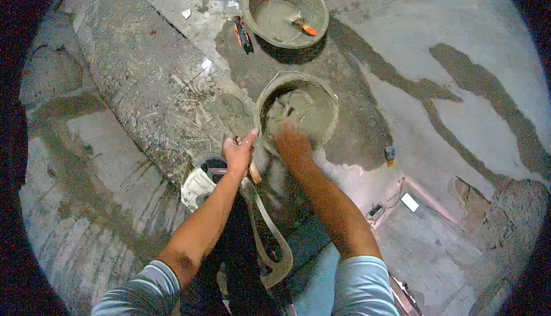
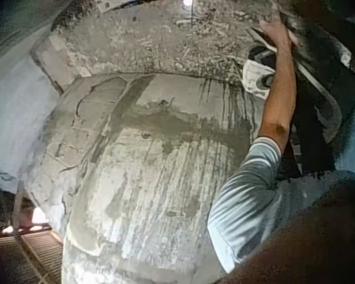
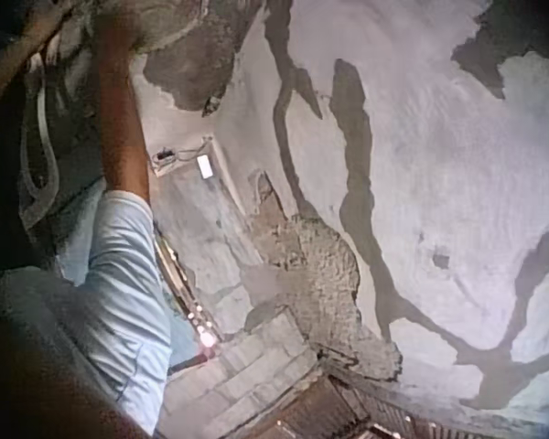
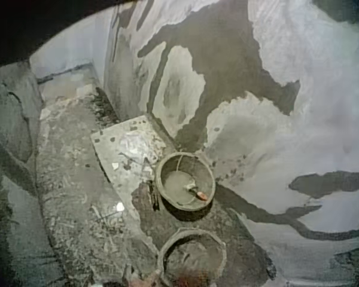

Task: The person applies cement mix to a wall using a trowel.

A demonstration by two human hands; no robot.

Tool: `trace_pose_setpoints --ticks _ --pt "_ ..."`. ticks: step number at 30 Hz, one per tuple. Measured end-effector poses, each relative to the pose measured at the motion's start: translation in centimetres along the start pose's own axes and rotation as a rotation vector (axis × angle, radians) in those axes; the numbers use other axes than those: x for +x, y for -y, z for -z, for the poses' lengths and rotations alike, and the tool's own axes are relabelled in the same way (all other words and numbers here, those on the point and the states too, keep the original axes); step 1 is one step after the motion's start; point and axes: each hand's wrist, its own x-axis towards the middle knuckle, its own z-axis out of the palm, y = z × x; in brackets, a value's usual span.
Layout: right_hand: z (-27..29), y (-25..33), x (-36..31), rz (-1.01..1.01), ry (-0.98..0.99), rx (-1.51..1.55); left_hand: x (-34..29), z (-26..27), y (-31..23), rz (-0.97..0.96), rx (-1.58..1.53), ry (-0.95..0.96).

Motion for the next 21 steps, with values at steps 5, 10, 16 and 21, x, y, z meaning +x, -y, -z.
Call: trace_pose_setpoints --ticks 5,10,16,21 --pt "1.4 -5.9 -3.3 -0.165 0.335 0.374 -0.9 0.4 -0.7 -0.016 0.026 -0.016" --pt "-4.8 -9.1 -0.4 -0.135 0.294 0.130 -1.5 -2.4 -0.4 -0.022 -0.092 0.053" --pt "-5.2 -6.3 -2.0 0.145 0.075 0.184 -0.7 -0.4 0.3 0.041 -0.053 -0.031" --pt "-1.7 -8.3 -2.2 -0.090 0.073 0.480 -0.2 -0.8 1.3 0.056 -0.005 -0.012"
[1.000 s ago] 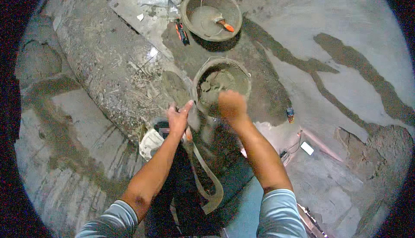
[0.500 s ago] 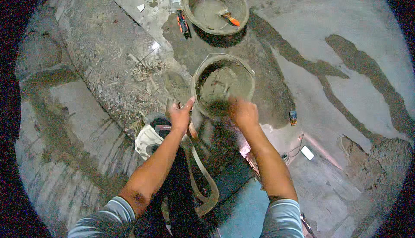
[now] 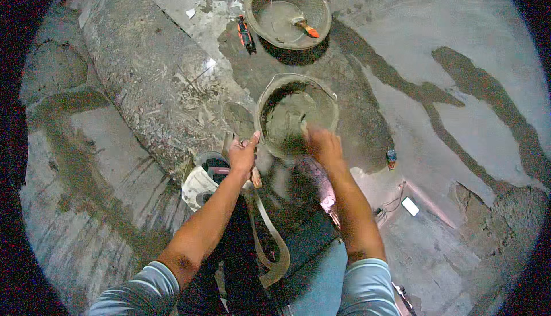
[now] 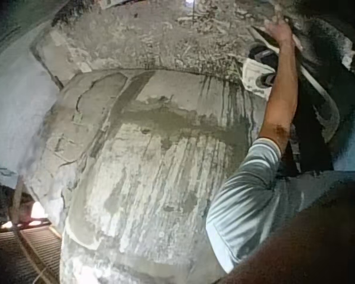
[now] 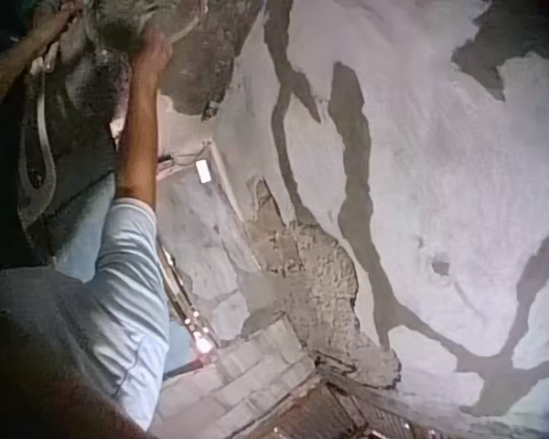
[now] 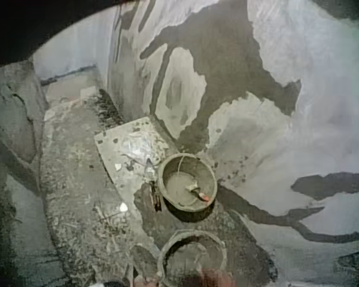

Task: The person applies cement mix to a wall using a trowel.

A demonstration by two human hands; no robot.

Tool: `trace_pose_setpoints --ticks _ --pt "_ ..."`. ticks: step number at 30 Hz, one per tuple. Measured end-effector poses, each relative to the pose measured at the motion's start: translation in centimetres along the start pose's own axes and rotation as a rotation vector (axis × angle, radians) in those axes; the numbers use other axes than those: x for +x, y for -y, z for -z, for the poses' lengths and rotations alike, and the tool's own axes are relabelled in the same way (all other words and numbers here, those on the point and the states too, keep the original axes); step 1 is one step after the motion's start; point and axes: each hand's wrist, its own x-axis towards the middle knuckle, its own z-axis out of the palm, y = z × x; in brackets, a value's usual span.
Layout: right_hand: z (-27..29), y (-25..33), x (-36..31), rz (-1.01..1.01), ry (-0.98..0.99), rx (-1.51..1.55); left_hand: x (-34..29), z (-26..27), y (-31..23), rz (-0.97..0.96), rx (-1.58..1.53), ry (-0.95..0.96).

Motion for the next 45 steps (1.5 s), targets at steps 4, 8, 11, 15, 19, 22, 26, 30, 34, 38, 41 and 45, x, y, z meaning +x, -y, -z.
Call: trace_pose_setpoints --ticks 4,8,11,15,19,22,26,30,34,38,41,45 --pt "-3.1 2.2 2.9 -0.049 -0.022 -0.279 -2.4 -1.4 -3.3 -0.061 0.024 0.031" --pt "-0.2 6.4 2.5 0.171 -0.022 -0.286 -0.6 0.1 -2.1 0.033 0.071 0.022" --pt "1.5 5.2 2.6 0.471 0.114 -0.388 -0.2 0.1 -0.5 -0.065 0.031 -0.008" --pt "1.9 2.2 3.4 0.421 -0.357 -0.342 -0.2 -0.1 -0.6 -0.004 0.091 -0.011" --pt "2.7 6.7 6.7 0.095 -0.032 -0.300 0.5 0.6 -0.6 0.025 0.076 -0.046" --pt "-1.8 8.3 4.4 0.187 0.126 -0.348 0.5 -0.2 -0.1 -0.014 0.039 -0.027" --pt "-1.7 6.7 1.6 0.293 0.252 -0.317 0.1 -0.2 0.0 -0.051 0.102 -0.061" --pt "4.4 4.7 5.8 0.060 0.368 -0.308 -0.2 0.2 -0.6 -0.041 0.080 -0.053" --pt "-2.4 3.8 3.6 -0.061 0.061 -0.309 0.8 -2.5 0.1 -0.150 0.178 -0.112" --pt "0.1 7.5 1.0 0.178 0.156 -0.238 -0.4 -1.2 -0.4 -0.112 0.140 -0.164" --pt "5.9 6.7 5.1 -0.027 0.572 -0.205 -0.1 -0.7 0.2 -0.102 0.044 -0.144" --pt "0.1 6.1 5.4 0.093 0.219 -0.356 1.0 -1.2 1.7 -0.181 0.225 -0.171"
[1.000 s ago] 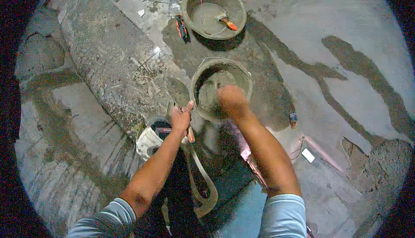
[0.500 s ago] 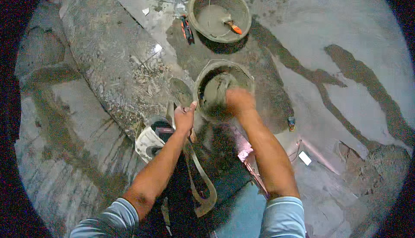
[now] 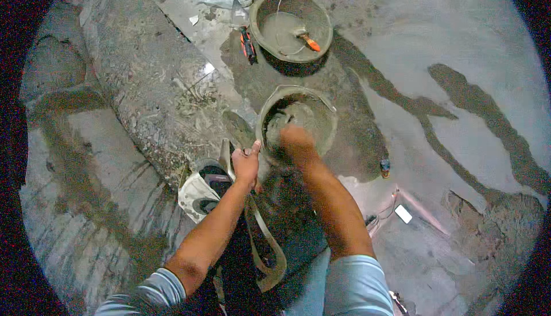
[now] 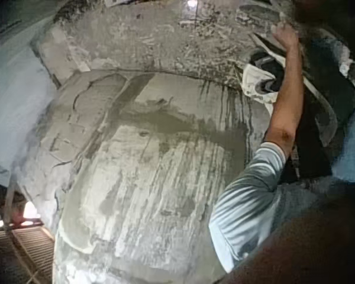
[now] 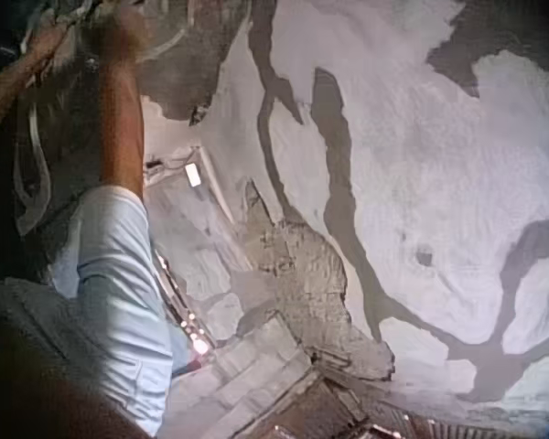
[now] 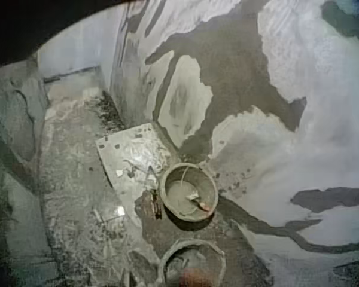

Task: The person applies cement mix to a wall using a trowel.

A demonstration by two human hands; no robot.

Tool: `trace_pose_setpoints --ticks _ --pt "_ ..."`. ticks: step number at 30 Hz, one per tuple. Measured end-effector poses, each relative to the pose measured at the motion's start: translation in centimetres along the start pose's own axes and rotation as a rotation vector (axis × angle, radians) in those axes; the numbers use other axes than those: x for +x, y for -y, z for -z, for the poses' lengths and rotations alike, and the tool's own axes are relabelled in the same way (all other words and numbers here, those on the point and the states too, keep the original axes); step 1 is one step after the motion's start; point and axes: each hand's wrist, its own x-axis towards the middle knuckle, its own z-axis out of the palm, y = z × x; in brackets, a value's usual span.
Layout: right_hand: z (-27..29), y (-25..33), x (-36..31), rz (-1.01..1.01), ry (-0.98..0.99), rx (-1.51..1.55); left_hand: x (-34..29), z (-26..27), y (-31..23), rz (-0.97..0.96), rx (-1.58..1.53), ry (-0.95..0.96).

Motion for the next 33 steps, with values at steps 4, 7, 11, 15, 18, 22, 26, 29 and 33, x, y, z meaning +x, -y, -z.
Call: trace_pose_setpoints --ticks 4,7,11,15,18,22,26,29,33 --pt "-1.8 2.3 -3.3 0.049 0.107 0.014 -1.3 1.4 -2.7 0.053 -0.035 -0.011" --pt "2.2 -1.2 -1.0 -0.037 0.298 0.085 -0.2 1.6 -1.3 -0.037 0.088 -0.023" --pt "-2.9 -0.7 -0.3 -0.047 -0.153 -0.051 -0.6 -0.2 -1.1 0.077 -0.182 0.053" --pt "-7.4 3.6 -2.5 -0.059 0.051 0.168 -1.4 -0.8 -1.5 0.293 -0.081 0.138" --pt "-0.4 0.1 -4.0 0.136 0.098 0.183 -1.7 1.5 -3.3 0.261 -0.096 0.098" --pt "4.1 -1.5 -1.9 -0.329 0.178 0.240 -0.3 1.6 -0.5 0.126 0.095 0.067" --pt "-5.0 -3.3 -2.3 -0.360 0.063 0.328 -1.6 -1.6 -1.9 0.068 0.121 0.071" --pt "-3.6 -1.8 -2.8 -0.268 0.151 0.346 -2.4 0.0 -4.1 0.225 0.122 -0.010" --pt "3.5 -2.1 -1.9 -0.241 0.255 0.368 0.7 2.0 1.5 0.046 0.044 -0.019"
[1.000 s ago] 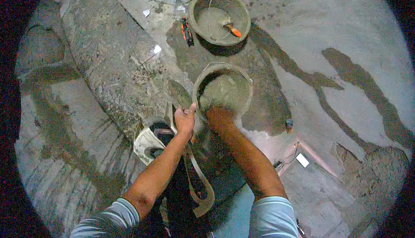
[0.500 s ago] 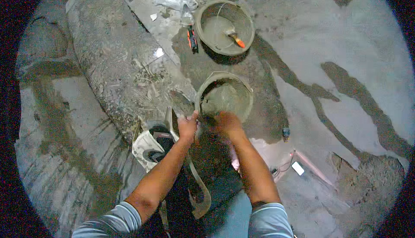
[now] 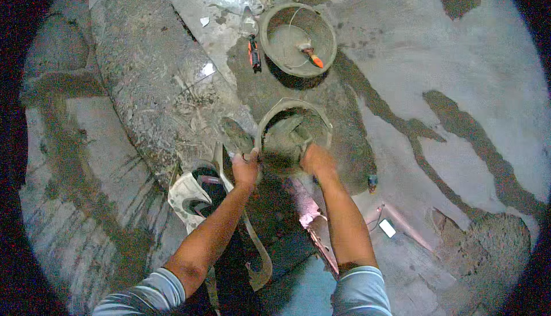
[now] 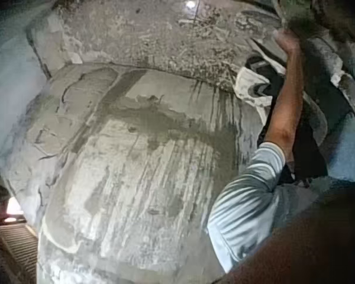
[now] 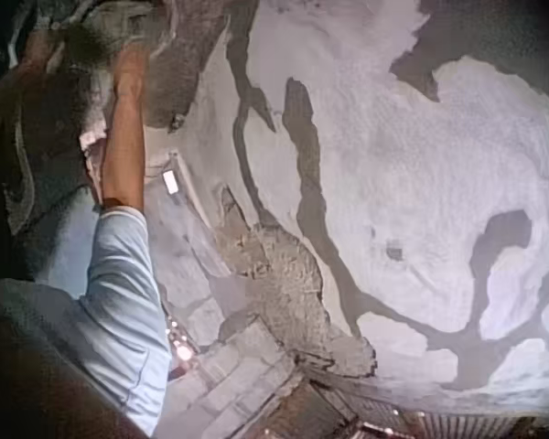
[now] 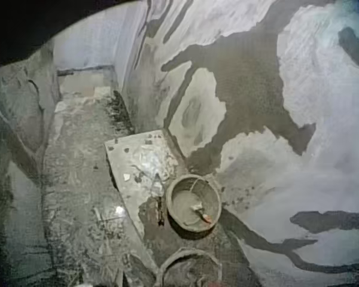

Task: The person applies cement mix to a wall using a trowel.

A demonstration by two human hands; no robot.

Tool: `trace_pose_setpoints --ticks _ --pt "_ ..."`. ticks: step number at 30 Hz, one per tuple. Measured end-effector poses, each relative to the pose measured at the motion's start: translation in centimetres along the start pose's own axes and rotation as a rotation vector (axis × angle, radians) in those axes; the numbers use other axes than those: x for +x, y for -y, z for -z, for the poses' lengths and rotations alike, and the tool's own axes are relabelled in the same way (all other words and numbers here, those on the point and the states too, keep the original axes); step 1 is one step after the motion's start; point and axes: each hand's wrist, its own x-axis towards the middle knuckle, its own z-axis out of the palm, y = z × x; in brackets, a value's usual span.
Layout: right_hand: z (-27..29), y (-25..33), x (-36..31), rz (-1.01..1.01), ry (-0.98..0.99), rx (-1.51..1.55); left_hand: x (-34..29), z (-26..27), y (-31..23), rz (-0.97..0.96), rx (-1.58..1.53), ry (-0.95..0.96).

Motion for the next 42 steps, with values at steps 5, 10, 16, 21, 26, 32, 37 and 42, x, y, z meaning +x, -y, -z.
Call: trace_pose_setpoints --ticks 5,10,16,21,26,32,37,42 --pt "-8.7 -2.3 2.7 0.130 -0.314 -0.008 -2.6 -3.1 -3.6 0.059 -0.046 0.076" --pt "-5.3 0.5 -1.0 0.182 -0.145 0.006 -0.8 -0.9 -1.3 0.065 0.127 -0.010" --pt "-2.9 -3.6 0.9 -0.109 -0.114 -0.149 -3.1 -2.6 -5.1 0.158 -0.056 0.187" --pt "-6.6 -1.8 0.8 0.029 -0.011 -0.089 -2.2 -2.6 -2.8 0.156 0.104 0.088" --pt "-0.8 -6.3 0.1 0.006 0.016 -0.196 -2.7 -2.1 -1.9 -0.157 0.068 -0.030" --pt "-10.2 -5.3 7.6 -0.209 -0.129 0.292 -2.7 -3.5 -5.2 0.013 0.100 0.043" --pt "-12.2 -1.8 2.9 0.272 -0.084 -0.112 -0.4 -2.1 -2.2 -0.077 0.127 -0.075" --pt "-2.0 -0.1 -5.7 -0.156 -0.131 0.104 -0.6 -1.5 -4.0 -0.049 0.044 0.021"
